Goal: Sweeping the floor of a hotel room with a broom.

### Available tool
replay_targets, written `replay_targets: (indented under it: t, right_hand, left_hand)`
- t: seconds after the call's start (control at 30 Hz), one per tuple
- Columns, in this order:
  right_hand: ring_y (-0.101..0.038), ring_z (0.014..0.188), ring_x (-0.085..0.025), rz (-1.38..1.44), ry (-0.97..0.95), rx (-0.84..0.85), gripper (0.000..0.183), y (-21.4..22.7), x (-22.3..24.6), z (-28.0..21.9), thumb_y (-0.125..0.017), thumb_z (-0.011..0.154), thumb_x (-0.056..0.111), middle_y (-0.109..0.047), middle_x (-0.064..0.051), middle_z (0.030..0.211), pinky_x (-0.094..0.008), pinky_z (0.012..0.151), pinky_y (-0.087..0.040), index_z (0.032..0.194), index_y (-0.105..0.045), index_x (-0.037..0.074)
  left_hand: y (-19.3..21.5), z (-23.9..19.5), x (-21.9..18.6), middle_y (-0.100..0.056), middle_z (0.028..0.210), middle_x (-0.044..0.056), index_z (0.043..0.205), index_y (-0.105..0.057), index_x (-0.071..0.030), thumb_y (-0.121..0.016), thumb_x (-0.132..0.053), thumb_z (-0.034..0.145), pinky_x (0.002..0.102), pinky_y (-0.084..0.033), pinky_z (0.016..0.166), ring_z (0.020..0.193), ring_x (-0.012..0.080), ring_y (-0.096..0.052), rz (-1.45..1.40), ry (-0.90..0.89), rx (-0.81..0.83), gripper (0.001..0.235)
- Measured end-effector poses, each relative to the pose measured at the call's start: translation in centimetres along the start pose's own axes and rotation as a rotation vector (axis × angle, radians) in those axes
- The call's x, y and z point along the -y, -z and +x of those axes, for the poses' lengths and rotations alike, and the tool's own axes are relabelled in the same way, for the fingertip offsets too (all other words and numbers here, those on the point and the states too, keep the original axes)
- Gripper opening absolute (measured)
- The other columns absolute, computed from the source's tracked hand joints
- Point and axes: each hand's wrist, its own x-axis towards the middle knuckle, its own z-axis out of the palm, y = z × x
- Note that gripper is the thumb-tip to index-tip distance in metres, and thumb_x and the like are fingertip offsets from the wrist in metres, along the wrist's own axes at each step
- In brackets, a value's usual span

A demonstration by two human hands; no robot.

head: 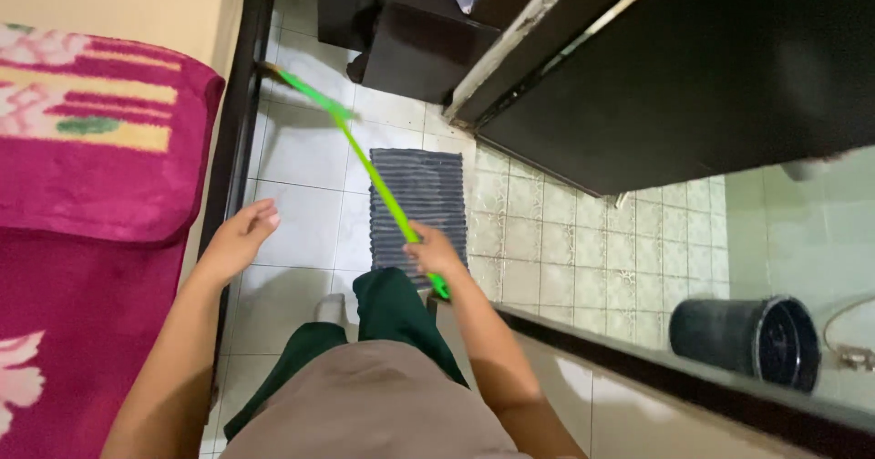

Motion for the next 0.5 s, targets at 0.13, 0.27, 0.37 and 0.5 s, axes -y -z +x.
replay_targets:
  t: [0.13, 0.27, 0.37, 0.5]
  right_hand:
    - [-0.076, 0.089, -0.038, -0.406, -0.033, -0.06, 0.065, 7.6, 9.0, -2.8, -0.073, 0.088, 0.015, -0.068, -0.029, 0.123, -0.044, 0.051, -0.065, 0.15, -0.053, 0.014]
    - [-0.066, 0.122, -0.038, -0.875, -0.052, 0.06, 0.071, 12.0, 5.5, 7.6, -0.068, 0.087, 0.038, -0.067, -0.025, 0.13, -0.051, 0.103, -0.053, 0.15, -0.05, 0.01]
    - [-0.062, 0.122, -0.045, -1.04, 0.089, 0.458, 0.075, 12.5, -0.8, 14.4, -0.073, 0.084, 0.03, -0.063, -0.034, 0.13, -0.046, 0.105, -0.051, 0.148, -0.052, -0.004]
    - [-0.064, 0.042, -0.029, -0.521, -0.147, 0.617, 0.068, 12.6, 1.5, 18.3, -0.065, 0.094, 0.016, -0.065, -0.02, 0.07, -0.043, 0.029, -0.054, 0.157, -0.039, 0.016]
  left_hand:
    - [-0.3, 1.0, 0.9, -0.066, 0.134, 0.022, 0.145, -0.057, -0.002, -0.064, -0.033, 0.101, 0.051, -0.047, 0.105, 0.127, 0.0395, -0.059, -0.052, 0.026, -0.062, 0.054]
    - [-1.6, 3.8, 0.6, -0.064, 0.132, 0.029, 0.144, -0.057, 0.002, -0.064, -0.027, 0.102, 0.053, -0.046, 0.106, 0.127, 0.0429, -0.058, -0.102, 0.048, -0.145, 0.052]
    - [-4.0, 7.3, 0.9, -0.064, 0.132, 0.029, 0.144, -0.058, 0.0, -0.065, -0.03, 0.102, 0.053, -0.044, 0.109, 0.129, 0.0433, -0.057, -0.126, 0.094, -0.209, 0.052]
    - [-6.9, 15.4, -1.8, -0.064, 0.136, 0.026, 0.144, -0.06, -0.005, -0.063, -0.049, 0.1, 0.052, -0.043, 0.111, 0.131, 0.0421, -0.056, -0.116, 0.126, -0.223, 0.062]
